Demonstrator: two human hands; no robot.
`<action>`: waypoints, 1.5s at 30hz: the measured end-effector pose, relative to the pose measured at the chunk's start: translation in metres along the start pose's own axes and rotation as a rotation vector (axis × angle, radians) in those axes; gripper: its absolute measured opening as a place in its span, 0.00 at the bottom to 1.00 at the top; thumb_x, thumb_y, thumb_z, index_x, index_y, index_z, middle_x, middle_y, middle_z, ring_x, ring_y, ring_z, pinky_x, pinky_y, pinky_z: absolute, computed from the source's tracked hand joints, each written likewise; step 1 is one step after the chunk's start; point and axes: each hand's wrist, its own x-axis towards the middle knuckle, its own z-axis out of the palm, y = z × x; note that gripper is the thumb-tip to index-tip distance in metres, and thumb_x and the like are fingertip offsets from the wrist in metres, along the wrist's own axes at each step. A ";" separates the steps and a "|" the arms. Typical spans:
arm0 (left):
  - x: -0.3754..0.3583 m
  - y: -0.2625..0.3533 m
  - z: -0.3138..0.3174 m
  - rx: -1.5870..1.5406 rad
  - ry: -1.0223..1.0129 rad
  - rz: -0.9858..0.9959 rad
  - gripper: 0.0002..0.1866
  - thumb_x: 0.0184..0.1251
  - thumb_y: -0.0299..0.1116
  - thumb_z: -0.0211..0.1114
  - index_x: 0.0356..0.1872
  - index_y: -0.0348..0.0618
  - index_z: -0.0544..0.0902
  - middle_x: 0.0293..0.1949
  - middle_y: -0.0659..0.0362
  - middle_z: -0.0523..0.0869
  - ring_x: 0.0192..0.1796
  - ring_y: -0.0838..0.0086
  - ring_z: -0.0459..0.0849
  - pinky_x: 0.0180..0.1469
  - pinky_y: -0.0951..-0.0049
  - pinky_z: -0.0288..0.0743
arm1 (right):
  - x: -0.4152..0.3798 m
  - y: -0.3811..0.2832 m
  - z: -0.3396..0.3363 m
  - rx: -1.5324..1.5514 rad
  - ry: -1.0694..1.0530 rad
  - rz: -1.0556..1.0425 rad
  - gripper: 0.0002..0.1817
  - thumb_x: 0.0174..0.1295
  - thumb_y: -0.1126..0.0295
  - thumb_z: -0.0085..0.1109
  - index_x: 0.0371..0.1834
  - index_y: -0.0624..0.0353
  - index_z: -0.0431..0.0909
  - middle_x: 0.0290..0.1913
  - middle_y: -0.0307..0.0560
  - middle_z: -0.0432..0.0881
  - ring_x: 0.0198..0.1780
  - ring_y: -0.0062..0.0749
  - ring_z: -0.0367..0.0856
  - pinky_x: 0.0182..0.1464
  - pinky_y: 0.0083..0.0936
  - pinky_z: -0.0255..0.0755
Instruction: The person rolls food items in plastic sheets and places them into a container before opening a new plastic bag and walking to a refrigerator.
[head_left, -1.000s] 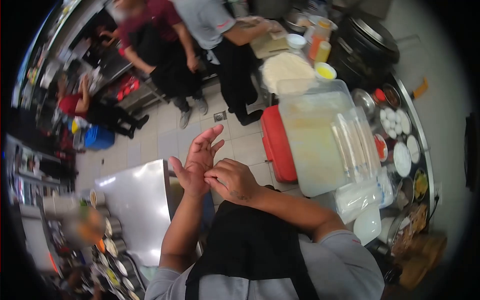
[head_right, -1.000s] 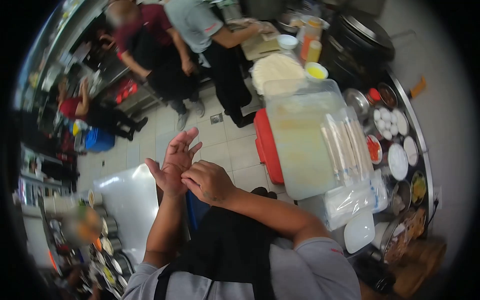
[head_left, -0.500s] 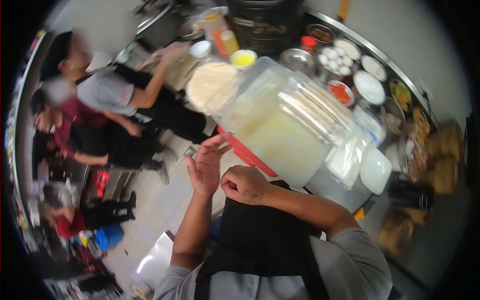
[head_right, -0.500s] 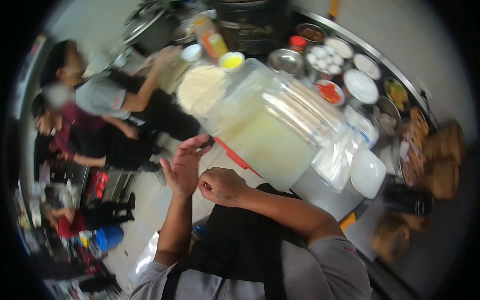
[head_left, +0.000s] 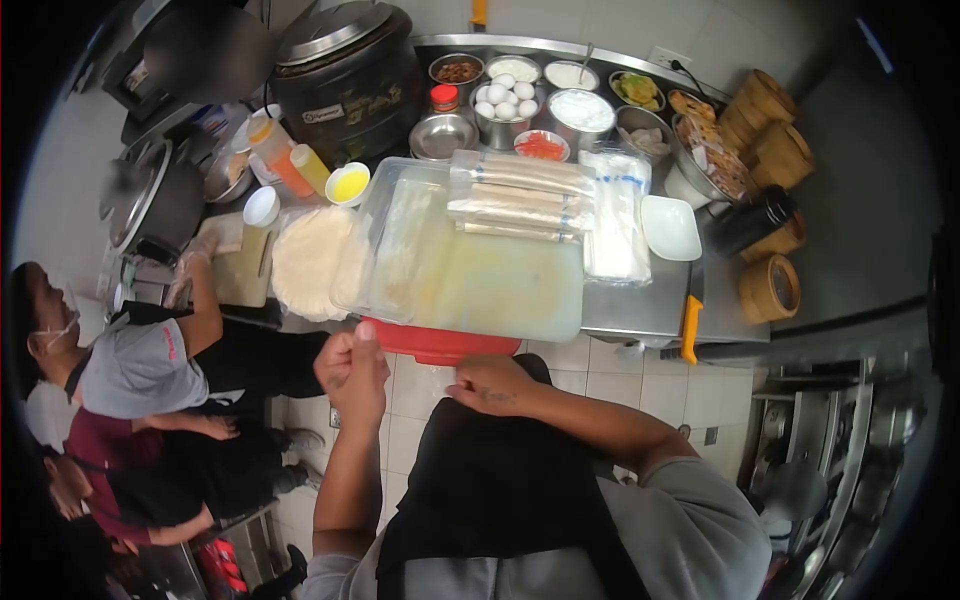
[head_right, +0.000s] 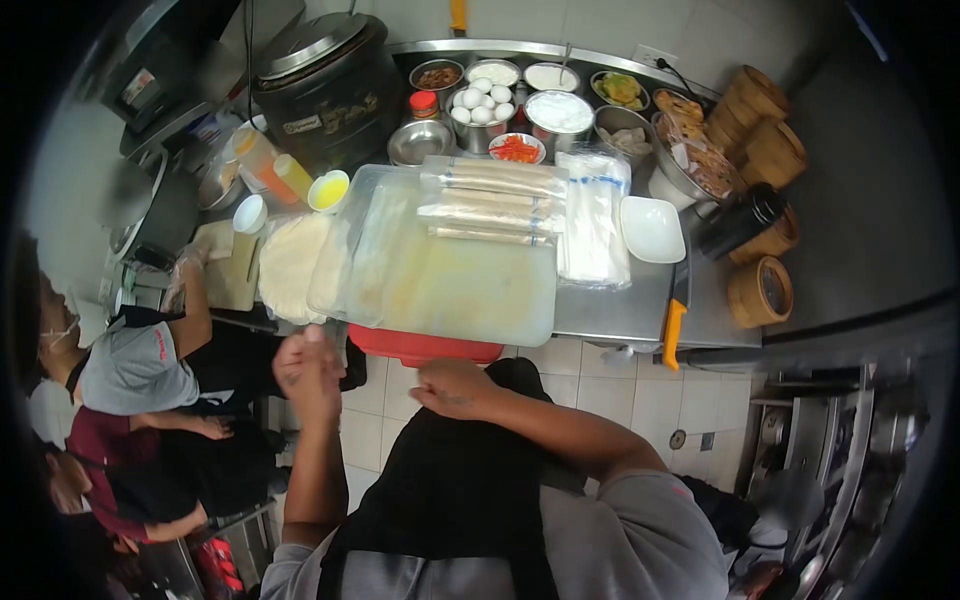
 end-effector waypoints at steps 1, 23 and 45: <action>-0.001 0.030 0.004 -0.031 -0.064 0.171 0.21 0.77 0.36 0.64 0.21 0.44 0.71 0.16 0.64 0.72 0.18 0.82 0.69 0.20 0.78 0.62 | -0.011 0.002 0.002 -0.029 0.039 0.112 0.11 0.62 0.65 0.67 0.29 0.57 0.77 0.31 0.48 0.81 0.36 0.46 0.82 0.37 0.40 0.73; 0.009 0.187 0.057 -0.247 -1.454 0.805 0.09 0.51 0.32 0.62 0.22 0.35 0.83 0.18 0.56 0.77 0.21 0.68 0.82 0.22 0.77 0.75 | -0.240 0.127 -0.137 -1.012 1.101 1.054 0.23 0.54 0.62 0.74 0.49 0.59 0.77 0.47 0.55 0.79 0.52 0.56 0.77 0.52 0.47 0.73; -0.010 0.171 0.100 -0.306 -1.156 0.674 0.17 0.68 0.38 0.64 0.21 0.38 0.79 0.20 0.58 0.79 0.18 0.69 0.77 0.26 0.72 0.75 | -0.248 0.187 -0.210 -0.618 0.920 1.242 0.25 0.64 0.58 0.65 0.58 0.64 0.76 0.55 0.59 0.78 0.58 0.58 0.78 0.60 0.47 0.74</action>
